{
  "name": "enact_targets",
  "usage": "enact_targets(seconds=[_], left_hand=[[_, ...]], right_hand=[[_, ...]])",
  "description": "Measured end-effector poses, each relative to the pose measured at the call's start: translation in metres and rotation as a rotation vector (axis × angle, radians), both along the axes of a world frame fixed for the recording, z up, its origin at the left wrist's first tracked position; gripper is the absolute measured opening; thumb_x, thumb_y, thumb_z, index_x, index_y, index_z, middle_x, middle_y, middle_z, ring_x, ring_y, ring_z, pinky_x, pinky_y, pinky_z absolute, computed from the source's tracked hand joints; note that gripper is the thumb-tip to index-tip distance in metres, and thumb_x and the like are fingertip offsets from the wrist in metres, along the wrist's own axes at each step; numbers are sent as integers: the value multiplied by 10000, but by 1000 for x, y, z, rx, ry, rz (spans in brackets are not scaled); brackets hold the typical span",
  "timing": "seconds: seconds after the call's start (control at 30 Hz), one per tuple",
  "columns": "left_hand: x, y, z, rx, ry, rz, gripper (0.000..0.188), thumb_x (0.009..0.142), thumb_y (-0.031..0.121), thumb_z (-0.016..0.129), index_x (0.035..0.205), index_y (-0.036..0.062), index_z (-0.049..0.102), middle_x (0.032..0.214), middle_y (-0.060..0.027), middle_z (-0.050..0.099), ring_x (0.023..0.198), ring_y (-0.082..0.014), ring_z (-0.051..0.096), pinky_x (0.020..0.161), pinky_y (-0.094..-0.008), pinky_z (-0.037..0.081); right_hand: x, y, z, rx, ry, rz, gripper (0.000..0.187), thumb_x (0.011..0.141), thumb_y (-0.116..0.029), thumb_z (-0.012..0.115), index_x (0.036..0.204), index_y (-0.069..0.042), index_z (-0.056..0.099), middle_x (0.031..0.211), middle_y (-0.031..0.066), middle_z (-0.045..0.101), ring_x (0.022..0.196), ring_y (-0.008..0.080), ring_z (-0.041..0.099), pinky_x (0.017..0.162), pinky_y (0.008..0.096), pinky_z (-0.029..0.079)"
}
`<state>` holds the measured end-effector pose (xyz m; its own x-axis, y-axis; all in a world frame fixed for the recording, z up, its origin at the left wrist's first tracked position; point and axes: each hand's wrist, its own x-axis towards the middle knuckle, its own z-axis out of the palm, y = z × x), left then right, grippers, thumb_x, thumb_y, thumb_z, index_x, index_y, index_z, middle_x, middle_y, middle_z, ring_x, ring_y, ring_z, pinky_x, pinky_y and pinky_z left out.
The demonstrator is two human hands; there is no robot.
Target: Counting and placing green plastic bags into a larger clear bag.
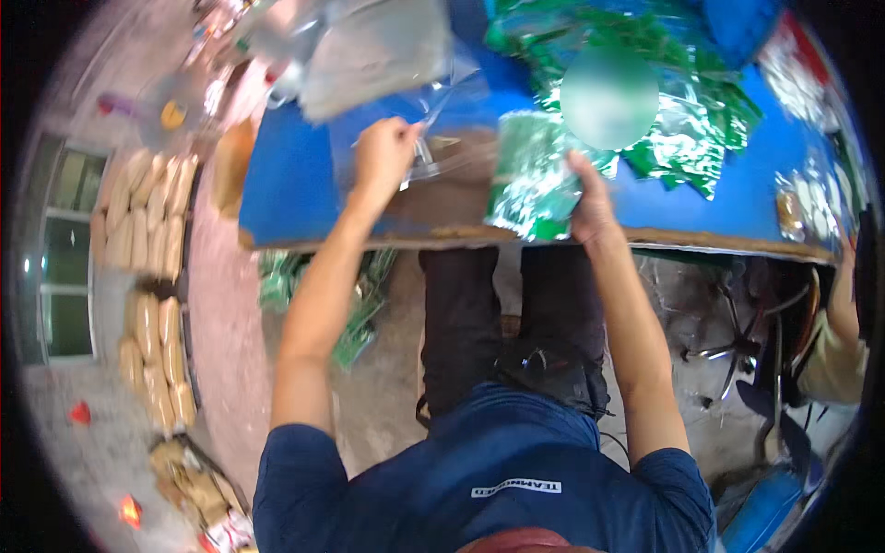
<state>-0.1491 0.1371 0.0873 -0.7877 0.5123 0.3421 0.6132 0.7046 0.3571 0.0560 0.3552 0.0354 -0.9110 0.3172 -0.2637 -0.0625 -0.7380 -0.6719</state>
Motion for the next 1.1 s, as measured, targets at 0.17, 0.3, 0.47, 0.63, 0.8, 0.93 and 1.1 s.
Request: enact_targets(seconds=[0.17,0.3,0.47,0.63,0.8,0.93,1.1], left_hand=[[36,-13,-6,80,-64,0,302,851,315,732,925,23,725,827,-156,705,759,-333,677,709,-382,528],[11,-58,-19,4,-220,-314,348,789,242,805,1059,40,721,985,-95,659,937,-213,634,855,-325,495],[18,-57,-33,164,-193,-256,190,808,180,791,928,36,759,918,-82,665,820,-184,635,735,-326,498],[25,-35,-38,282,-186,-123,161,816,180,779,876,31,761,832,-85,664,764,-197,633,698,-330,493],[58,4,-16,274,-17,3,180,847,190,737,800,20,703,1046,-118,667,914,-258,641,788,-354,501],[62,19,2,407,146,-39,264,838,273,758,784,21,705,1199,-157,652,1175,-319,566,1009,-392,422],[56,14,-14,666,-263,51,281,855,302,765,816,25,752,1327,-202,591,1298,-290,495,1069,-402,352]], right_hand=[[-2,-10,-13,-1,140,23,624,855,-431,701,1298,-27,525,1184,100,642,1061,235,639,938,411,525],[-2,-18,-7,-29,157,72,642,836,-427,723,1296,-24,527,1175,101,639,1063,228,634,955,396,511],[7,-17,-5,-55,129,39,583,851,-375,724,1263,-1,550,1160,104,657,1045,218,643,945,384,518],[9,-19,1,209,9,-28,514,835,-268,756,1228,7,570,1099,91,671,936,192,666,854,368,550],[24,-92,79,989,199,-260,572,752,-199,798,1237,-2,567,1065,115,695,1006,184,657,901,328,522],[0,-71,60,624,-9,-137,419,770,-219,800,1100,-4,656,1008,98,714,881,158,672,810,322,542],[6,-28,70,514,-12,-364,354,805,-245,791,1033,11,700,970,85,719,825,145,668,743,305,539]])
